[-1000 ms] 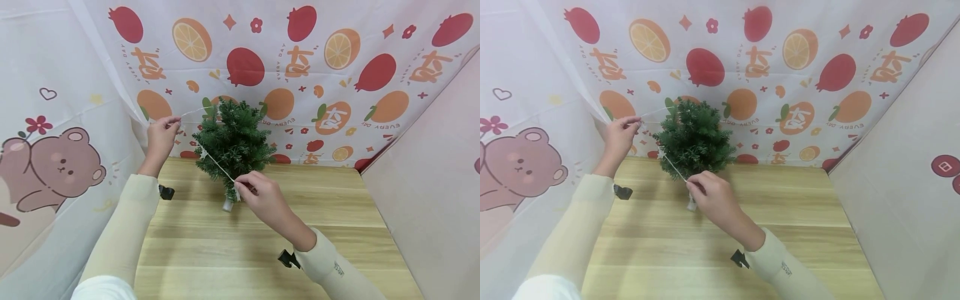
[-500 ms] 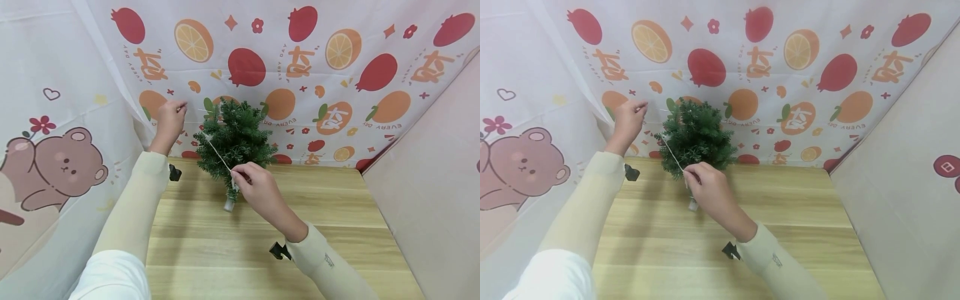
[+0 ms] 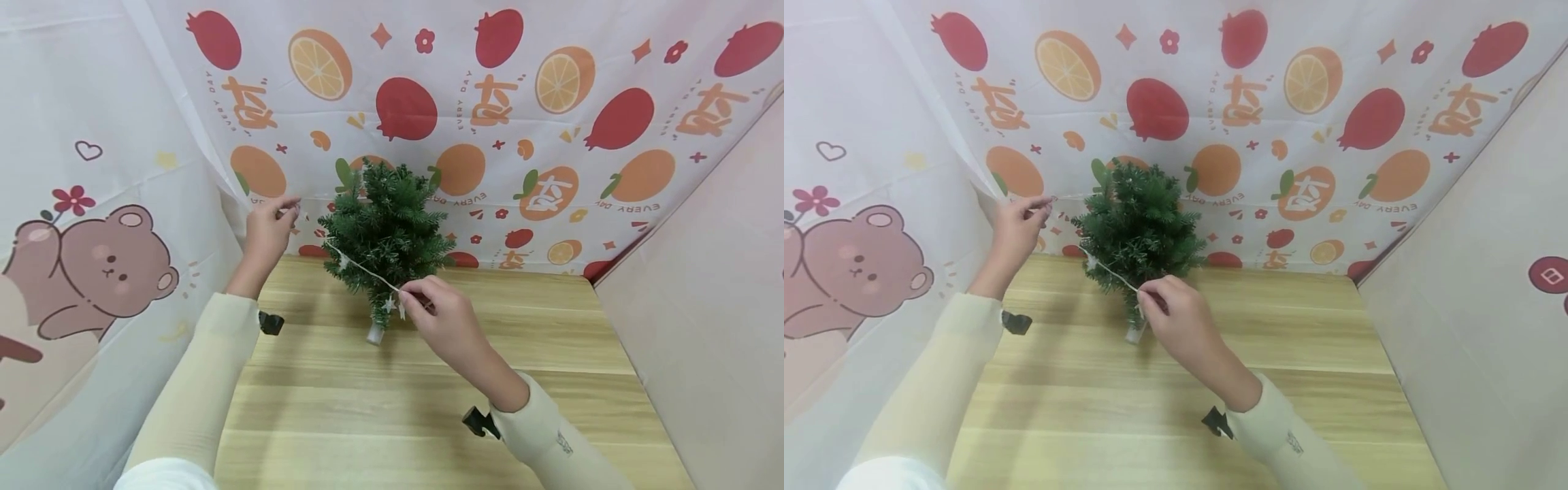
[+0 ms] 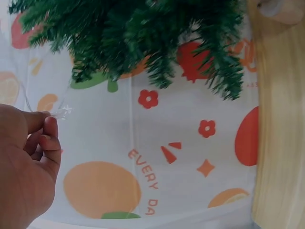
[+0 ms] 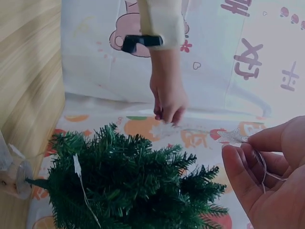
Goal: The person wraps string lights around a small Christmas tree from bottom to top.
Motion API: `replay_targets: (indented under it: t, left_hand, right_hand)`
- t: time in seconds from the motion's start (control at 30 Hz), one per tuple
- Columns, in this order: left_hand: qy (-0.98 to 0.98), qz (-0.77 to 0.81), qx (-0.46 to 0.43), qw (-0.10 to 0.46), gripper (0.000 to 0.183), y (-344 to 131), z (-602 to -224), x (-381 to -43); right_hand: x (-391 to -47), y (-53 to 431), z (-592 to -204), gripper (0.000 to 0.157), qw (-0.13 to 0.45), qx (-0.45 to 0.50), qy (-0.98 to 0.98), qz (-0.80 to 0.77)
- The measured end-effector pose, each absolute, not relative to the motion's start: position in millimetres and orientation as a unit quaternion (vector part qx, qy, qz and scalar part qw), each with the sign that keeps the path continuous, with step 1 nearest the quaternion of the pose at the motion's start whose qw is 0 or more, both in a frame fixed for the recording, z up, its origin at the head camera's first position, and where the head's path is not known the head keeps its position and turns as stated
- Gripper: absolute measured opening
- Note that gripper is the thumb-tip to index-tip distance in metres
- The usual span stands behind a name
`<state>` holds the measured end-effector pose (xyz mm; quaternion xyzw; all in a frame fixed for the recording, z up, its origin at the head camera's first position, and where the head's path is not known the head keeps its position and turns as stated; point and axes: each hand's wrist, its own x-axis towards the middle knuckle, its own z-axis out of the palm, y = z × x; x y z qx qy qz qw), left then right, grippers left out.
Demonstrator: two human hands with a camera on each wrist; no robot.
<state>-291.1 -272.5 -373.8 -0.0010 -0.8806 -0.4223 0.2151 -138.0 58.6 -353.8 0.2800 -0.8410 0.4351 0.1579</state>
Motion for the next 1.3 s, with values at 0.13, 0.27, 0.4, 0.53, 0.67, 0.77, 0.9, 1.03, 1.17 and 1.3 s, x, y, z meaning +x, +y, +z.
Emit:
replay_targets:
  t: [0.13,0.27,0.4,0.53,0.67,0.77,0.9,1.03,1.17,1.3]
  left_hand:
    - [-0.879,-0.427,-0.006,0.211,0.029,-269,-386,-278]
    - [-0.871,-0.438,-0.017,0.222,0.025,-265,-395,-268]
    - [-0.868,-0.439,-0.035,0.229,0.024,-260,-402,-257]
    - [-0.871,-0.433,-0.062,0.224,0.023,-251,-405,-249]
    - [-0.869,-0.43,-0.088,0.23,0.021,-243,-408,-244]
    - [-0.862,-0.437,-0.094,0.241,0.02,-240,-410,-241]
    - [-0.854,-0.448,-0.093,0.247,0.019,-237,-414,-238]
    - [-0.849,-0.457,-0.103,0.245,0.019,-230,-418,-236]
    - [-0.846,-0.464,-0.109,0.239,0.019,-222,-420,-235]
    - [-0.847,-0.463,-0.115,0.236,0.019,-216,-421,-235]
  right_hand:
    - [-133,68,-353,0.008,0.148,0.271,-0.841,0.444]
    - [-131,78,-352,0.007,0.152,0.271,-0.838,0.448]
    - [-131,91,-352,0.008,0.166,0.274,-0.839,0.439]
    - [-133,106,-351,0.01,0.181,0.262,-0.849,0.421]
    - [-135,119,-347,0.01,0.193,0.251,-0.858,0.404]
    - [-139,127,-341,0.009,0.204,0.243,-0.86,0.399]
    - [-145,139,-331,0.009,0.223,0.227,-0.86,0.399]
    - [-150,148,-322,0.008,0.239,0.216,-0.864,0.388]
    - [-155,154,-316,0.01,0.255,0.208,-0.866,0.376]
    - [-162,158,-312,0.013,0.263,0.201,-0.864,0.379]
